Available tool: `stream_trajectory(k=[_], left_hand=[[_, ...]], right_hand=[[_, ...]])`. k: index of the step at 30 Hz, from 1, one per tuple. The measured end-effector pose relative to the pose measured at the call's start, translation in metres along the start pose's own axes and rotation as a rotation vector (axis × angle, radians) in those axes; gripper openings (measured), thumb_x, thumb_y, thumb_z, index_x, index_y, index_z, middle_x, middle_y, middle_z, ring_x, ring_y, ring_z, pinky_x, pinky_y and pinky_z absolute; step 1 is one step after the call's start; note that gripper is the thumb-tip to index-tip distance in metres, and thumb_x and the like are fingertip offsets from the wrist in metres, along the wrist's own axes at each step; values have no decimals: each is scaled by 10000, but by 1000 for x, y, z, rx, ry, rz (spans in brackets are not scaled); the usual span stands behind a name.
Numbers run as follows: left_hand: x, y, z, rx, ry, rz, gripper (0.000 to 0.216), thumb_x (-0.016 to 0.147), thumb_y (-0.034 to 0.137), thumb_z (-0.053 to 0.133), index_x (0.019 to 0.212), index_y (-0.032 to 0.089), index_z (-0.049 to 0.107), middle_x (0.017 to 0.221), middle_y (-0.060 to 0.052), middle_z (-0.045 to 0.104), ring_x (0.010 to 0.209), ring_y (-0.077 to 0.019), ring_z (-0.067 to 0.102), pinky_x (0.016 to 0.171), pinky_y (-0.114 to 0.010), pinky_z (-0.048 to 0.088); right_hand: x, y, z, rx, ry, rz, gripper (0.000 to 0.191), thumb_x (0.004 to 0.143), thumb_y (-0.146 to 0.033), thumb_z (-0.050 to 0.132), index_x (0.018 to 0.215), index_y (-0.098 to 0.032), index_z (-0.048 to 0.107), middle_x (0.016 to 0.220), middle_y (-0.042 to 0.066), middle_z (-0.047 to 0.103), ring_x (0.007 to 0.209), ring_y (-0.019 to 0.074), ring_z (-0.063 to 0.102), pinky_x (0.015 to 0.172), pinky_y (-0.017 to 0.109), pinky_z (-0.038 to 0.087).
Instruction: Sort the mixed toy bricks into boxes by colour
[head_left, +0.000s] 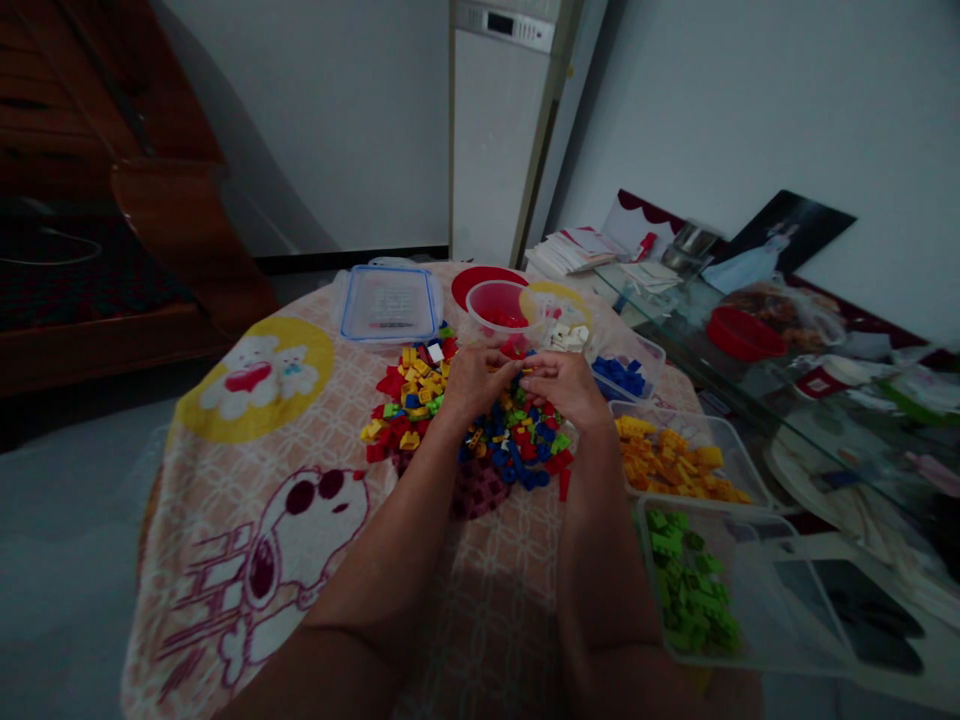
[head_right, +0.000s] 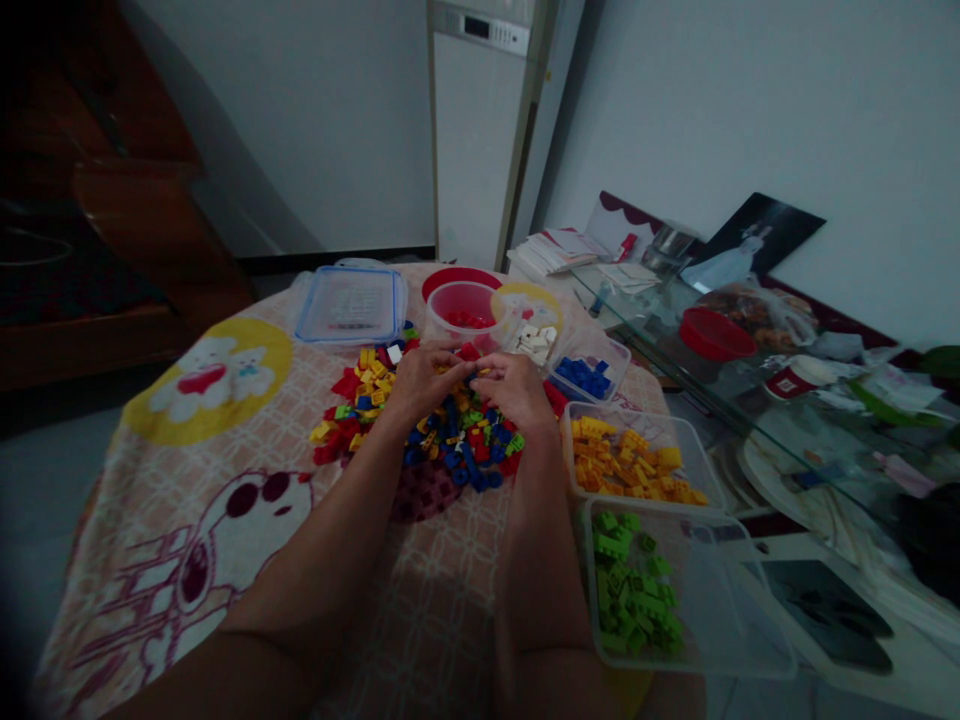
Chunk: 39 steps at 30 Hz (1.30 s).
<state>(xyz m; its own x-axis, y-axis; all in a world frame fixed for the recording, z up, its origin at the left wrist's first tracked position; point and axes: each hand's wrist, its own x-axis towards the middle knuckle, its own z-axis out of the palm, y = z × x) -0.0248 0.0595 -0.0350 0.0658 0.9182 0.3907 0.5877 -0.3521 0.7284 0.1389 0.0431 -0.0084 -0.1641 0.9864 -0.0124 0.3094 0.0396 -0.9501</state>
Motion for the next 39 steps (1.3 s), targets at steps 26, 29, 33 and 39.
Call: stream_trajectory(k=[26,29,33,39], left_hand=[[-1,-32,1,275,49,-107,234,852,232,577,943,210,791,1038,-79,787,1033,-256,700,971,-368,522],[-1,-31,1,292,40,-106,241,853,238,575,960,214,791,1019,-76,786,1007,-252,699,954,-363,522],[0,-31,2,306,30,-115,238,849,240,586,966,208,791,1006,-86,785,1014,-262,698,952,-371,518],[-1,-31,2,297,28,-112,261,863,233,577,1009,179,787,1044,-103,784,1043,-270,696,972,-385,511]], right_hand=[[3,10,11,-362,-112,47,120,701,-141,798,781,-224,768,505,-39,597,523,147,618,542,235,491],[-3,3,1,-276,-100,153,133,777,-218,747,906,-188,734,483,-61,582,382,110,511,422,218,425],[-7,1,-18,-86,112,136,211,769,-217,721,965,-152,674,551,-40,633,408,110,563,393,196,437],[1,22,-48,30,768,83,472,791,-220,627,1245,-96,608,717,17,699,591,172,697,506,250,564]])
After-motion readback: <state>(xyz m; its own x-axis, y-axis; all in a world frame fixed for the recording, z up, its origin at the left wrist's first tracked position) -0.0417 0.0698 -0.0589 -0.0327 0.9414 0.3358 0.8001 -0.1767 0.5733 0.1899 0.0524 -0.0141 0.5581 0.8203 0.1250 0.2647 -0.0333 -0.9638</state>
